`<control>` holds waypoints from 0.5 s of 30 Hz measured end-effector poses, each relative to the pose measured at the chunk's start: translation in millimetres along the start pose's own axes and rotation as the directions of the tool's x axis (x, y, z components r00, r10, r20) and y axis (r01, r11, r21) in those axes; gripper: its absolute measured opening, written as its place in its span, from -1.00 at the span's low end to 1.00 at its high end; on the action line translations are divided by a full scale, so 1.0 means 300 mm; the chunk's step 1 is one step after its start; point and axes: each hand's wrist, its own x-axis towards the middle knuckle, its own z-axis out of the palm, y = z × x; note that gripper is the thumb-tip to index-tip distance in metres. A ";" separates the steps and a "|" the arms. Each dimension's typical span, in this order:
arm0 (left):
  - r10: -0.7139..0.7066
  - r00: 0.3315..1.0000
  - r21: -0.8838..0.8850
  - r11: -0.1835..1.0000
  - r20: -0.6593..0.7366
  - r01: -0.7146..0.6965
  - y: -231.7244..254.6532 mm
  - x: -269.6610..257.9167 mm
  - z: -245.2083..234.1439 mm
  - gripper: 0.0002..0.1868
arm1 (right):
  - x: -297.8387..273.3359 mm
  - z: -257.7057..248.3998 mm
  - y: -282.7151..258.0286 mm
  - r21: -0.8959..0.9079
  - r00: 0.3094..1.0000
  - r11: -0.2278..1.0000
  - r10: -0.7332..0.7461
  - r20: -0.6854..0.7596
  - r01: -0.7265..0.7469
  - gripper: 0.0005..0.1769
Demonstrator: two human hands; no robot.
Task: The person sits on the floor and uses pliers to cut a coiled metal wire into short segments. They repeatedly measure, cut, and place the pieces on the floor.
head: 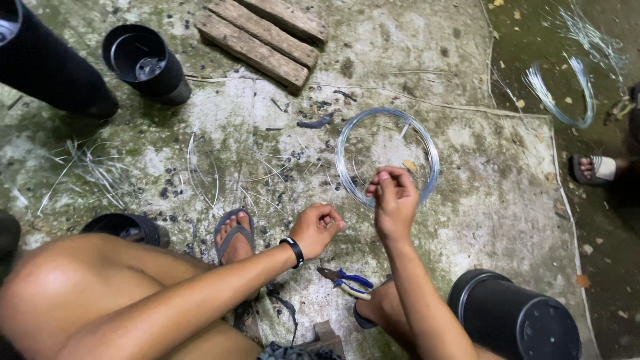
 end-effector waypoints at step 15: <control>0.327 0.943 0.310 0.891 0.066 -0.331 -0.169 0.034 0.095 -0.78 | 0.116 0.576 0.089 -0.502 0.839 0.846 0.136 0.527 0.178 -0.59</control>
